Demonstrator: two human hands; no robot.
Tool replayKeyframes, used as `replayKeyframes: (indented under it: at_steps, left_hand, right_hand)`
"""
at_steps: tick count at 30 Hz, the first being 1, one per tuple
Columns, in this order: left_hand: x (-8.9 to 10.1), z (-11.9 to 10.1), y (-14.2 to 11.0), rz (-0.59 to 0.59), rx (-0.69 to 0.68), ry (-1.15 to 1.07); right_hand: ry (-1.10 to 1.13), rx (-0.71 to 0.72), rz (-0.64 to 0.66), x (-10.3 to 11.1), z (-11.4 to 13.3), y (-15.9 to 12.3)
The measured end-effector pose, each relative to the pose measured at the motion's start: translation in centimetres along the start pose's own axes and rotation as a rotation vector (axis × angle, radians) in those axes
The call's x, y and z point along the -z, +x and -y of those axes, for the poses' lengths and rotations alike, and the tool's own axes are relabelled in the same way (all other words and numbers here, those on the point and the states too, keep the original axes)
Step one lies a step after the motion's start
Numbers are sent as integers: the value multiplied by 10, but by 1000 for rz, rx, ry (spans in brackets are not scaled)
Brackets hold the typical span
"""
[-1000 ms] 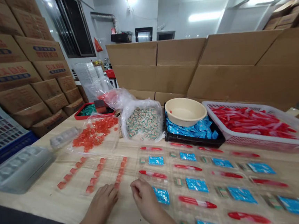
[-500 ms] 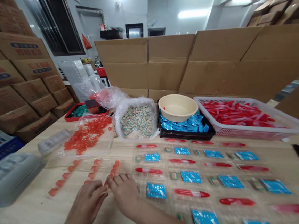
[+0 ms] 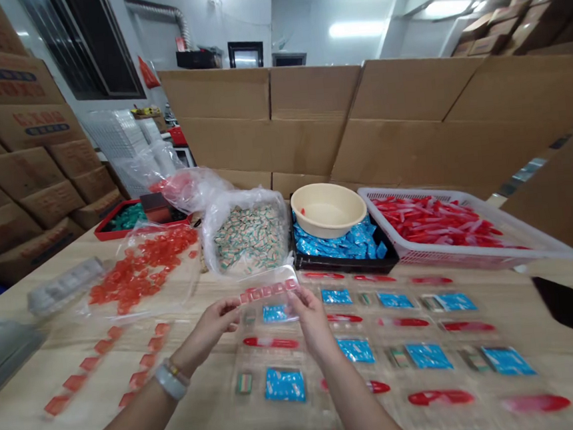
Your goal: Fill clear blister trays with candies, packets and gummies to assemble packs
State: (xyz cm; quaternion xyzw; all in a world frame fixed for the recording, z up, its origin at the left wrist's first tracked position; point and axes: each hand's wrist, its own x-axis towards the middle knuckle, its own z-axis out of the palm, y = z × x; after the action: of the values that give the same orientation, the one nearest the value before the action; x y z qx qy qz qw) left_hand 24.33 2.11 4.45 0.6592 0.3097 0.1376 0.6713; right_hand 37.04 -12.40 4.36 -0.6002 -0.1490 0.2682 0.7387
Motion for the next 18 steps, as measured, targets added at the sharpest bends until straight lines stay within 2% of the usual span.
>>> replayKeyframes:
  at_steps: [2, 5, 9, 11, 13, 18]
  left_hand:
    - [-11, -4, 14, 20, -3, 58]
    - [-17, 0, 30, -49, -5, 140]
    - [-15, 13, 45, -99, 13, 251]
    - [-12, 18, 50, -117, 25, 320]
    - [-9, 23, 53, -131, 32, 387]
    - [-12, 29, 59, -142, 22, 530]
  right_hand:
    - [-14, -54, -35, 12, -6, 12]
    - [-182, -66, -82, 23, -19, 26]
    - [-783, 118, -152, 31, -32, 35]
    - [-1109, 106, -132, 29, -31, 35]
    - [-1338, 57, -102, 23, -27, 34]
    - [-1560, 30, -29, 6, -20, 39]
